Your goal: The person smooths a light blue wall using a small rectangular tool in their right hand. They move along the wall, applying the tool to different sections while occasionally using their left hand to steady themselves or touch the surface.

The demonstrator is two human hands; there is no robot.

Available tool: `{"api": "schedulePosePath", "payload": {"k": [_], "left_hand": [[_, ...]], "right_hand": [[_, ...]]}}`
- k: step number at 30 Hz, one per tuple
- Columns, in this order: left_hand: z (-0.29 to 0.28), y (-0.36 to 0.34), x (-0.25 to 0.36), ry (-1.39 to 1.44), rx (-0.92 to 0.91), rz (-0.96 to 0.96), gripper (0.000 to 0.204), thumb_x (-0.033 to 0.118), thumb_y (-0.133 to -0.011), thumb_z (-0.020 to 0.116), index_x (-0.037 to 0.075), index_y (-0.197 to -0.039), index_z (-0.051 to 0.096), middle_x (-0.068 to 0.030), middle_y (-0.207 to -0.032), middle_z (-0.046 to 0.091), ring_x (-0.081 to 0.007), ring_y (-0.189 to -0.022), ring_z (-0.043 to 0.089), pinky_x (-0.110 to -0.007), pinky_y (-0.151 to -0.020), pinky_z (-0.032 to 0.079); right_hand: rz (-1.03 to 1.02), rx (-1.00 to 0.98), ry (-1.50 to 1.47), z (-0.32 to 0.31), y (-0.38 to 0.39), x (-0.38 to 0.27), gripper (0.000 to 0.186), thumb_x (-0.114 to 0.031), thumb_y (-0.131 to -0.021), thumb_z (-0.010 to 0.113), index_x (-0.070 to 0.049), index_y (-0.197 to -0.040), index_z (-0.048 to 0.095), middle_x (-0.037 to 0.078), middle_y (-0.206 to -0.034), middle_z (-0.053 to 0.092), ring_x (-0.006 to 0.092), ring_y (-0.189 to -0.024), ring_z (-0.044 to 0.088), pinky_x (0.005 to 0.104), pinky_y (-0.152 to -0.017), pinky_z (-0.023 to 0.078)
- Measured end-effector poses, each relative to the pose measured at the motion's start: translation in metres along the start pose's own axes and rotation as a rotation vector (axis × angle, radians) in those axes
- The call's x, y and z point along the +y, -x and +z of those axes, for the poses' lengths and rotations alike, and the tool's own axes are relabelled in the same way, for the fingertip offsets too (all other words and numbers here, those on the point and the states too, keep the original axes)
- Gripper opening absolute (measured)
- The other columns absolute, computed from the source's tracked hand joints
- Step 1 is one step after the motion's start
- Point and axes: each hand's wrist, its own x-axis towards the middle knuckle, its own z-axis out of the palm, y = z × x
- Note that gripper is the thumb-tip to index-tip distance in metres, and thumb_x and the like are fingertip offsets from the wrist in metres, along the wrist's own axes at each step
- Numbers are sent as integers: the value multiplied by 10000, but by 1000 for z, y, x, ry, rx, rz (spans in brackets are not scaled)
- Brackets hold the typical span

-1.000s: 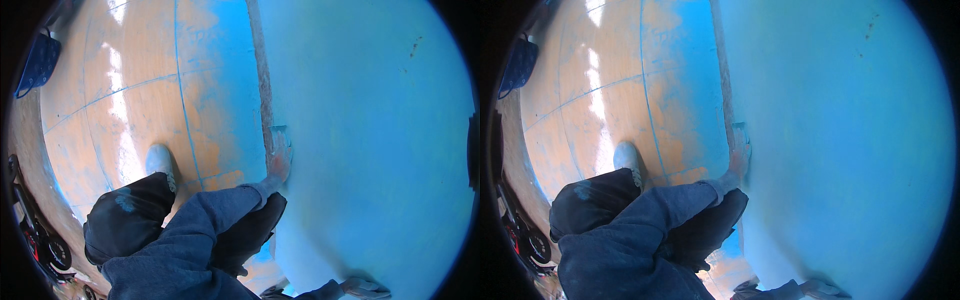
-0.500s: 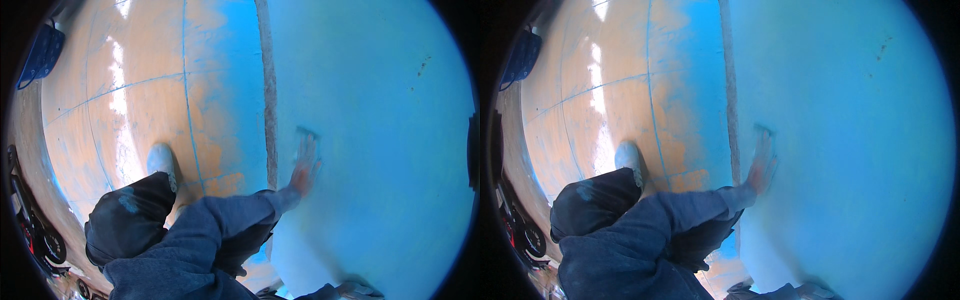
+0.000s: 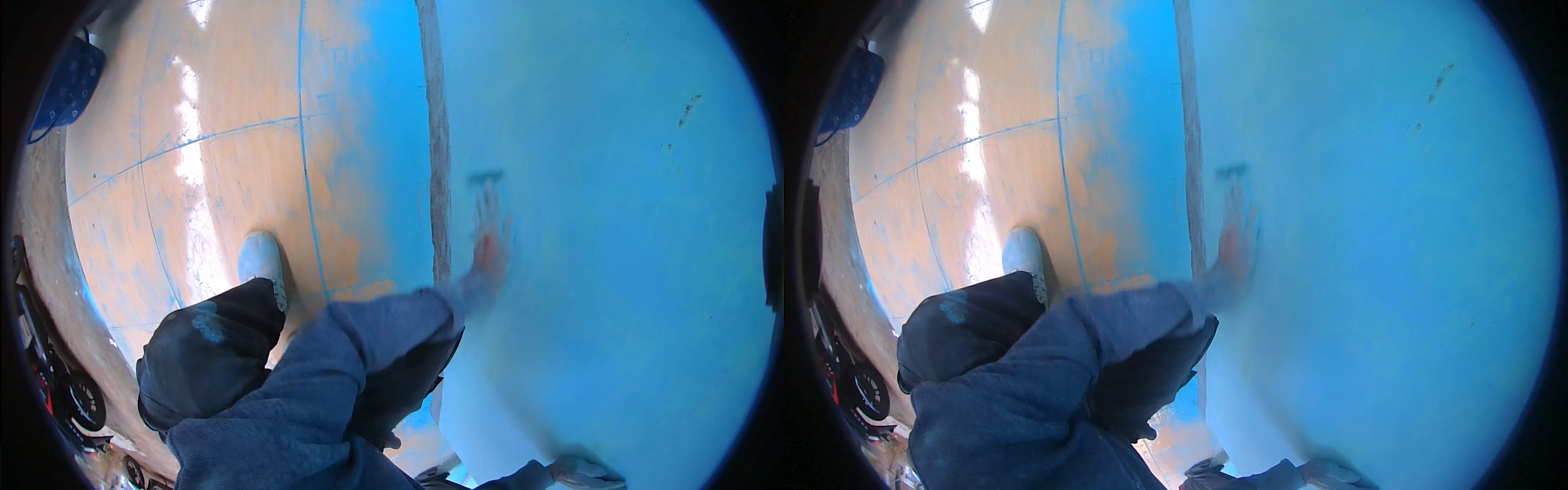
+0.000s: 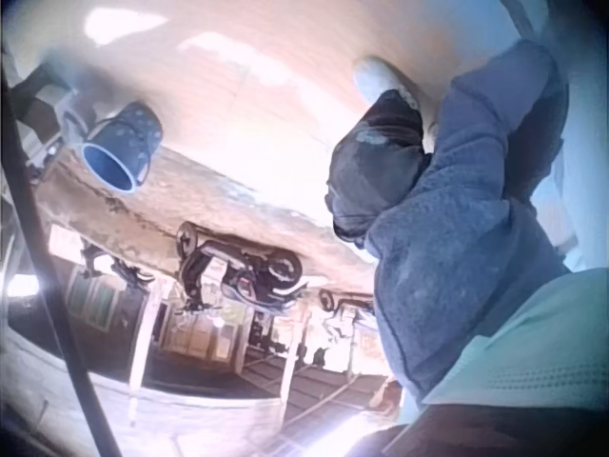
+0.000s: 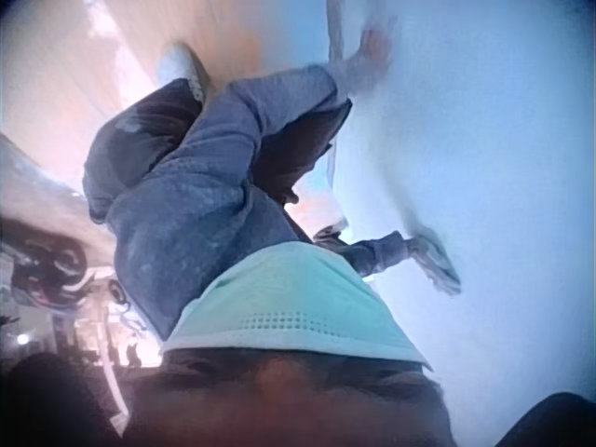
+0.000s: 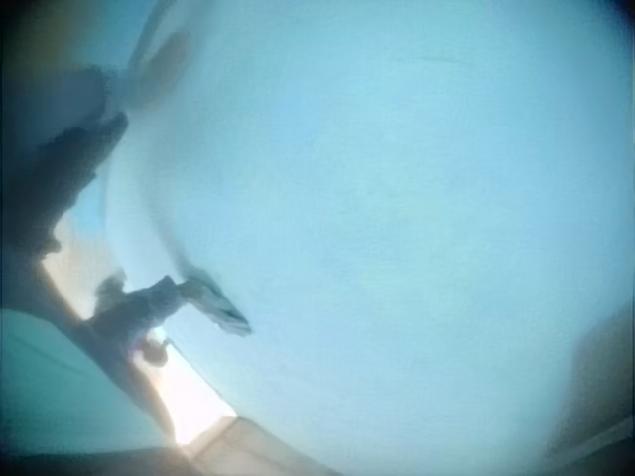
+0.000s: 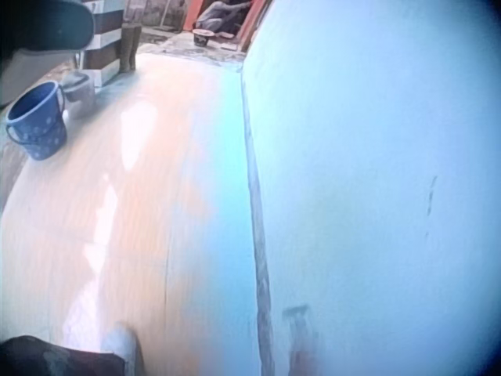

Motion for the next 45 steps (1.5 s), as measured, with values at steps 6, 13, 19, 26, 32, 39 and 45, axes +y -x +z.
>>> {"api": "schedulePosePath", "payload": {"k": [6, 13, 19, 26, 32, 39, 45], "left_hand": [[-50, -128, 4, -225, -117, -106, 558, 156, -911, 362, 92, -1408, 118, -111, -1470, 72, -232, -1349, 84, -402, -1095, 101], [35, -41, 23, -402, 40, 254, 542, 195, -925, 350, 80, -1405, 124, -112, -1470, 65, -290, -1343, 102, -394, -1100, 84], [59, -174, 139, -849, -10, 467, 587, 186, -907, 389, 55, -1403, 104, -136, -1467, 69, -269, -1350, 84, -356, -1096, 126], [107, -47, 130, -851, -196, 724, 551, 134, -885, 436, 12, -1373, 211, -188, -1440, 143, -367, -1327, 119, -396, -1086, 154], [92, -155, 172, -672, -237, 673, 530, 157, -893, 420, 1, -1363, 232, -206, -1436, 139, -381, -1324, 118, -469, -1075, 128], [113, -45, 152, -818, -358, 836, 566, 218, -873, 473, 11, -1354, 260, -200, -1434, 156, -393, -1321, 127, -529, -1059, 109], [123, -179, 200, -730, -151, 745, 553, 238, -909, 404, 2, -1367, 202, -202, -1431, 159, -406, -1304, 158, -542, -1036, 170]], "right_hand": [[36, 10, -8, -2, -3, -8, 575, -399, -944, 275, 25, -1332, 283, 211, -1406, 233, 395, -1308, 168, 575, -1033, 99], [51, -40, 28, -5, -3, -1, 564, -389, -943, 275, 1, -1350, 254, 221, -1410, 215, 391, -1314, 154, 574, -1033, 81], [-33, 13, 104, -1, -7, -6, 526, -354, -952, 199, -9, -1335, 304, 185, -1391, 275, 348, -1301, 220, 493, -1035, 189], [-63, 22, 138, -4, -11, 20, 495, -332, -959, 194, -36, -1336, 316, 153, -1387, 300, 320, -1299, 242, 463, -1046, 209], [1, 7, 110, 4, -2, 16, 491, -341, -954, 208, -66, -1348, 311, 138, -1401, 285, 312, -1312, 221, 464, -1062, 163], [44, -8, 121, 0, -2, 20, 512, -359, -951, 179, -67, -1356, 295, 130, -1413, 265, 293, -1326, 193, 455, -1067, 158], [4, -1, 131, 4, 2, 15, 527, -379, -950, 164, -77, -1367, 273, 130, -1418, 250, 295, -1324, 192, 452, -1081, 133]]}}
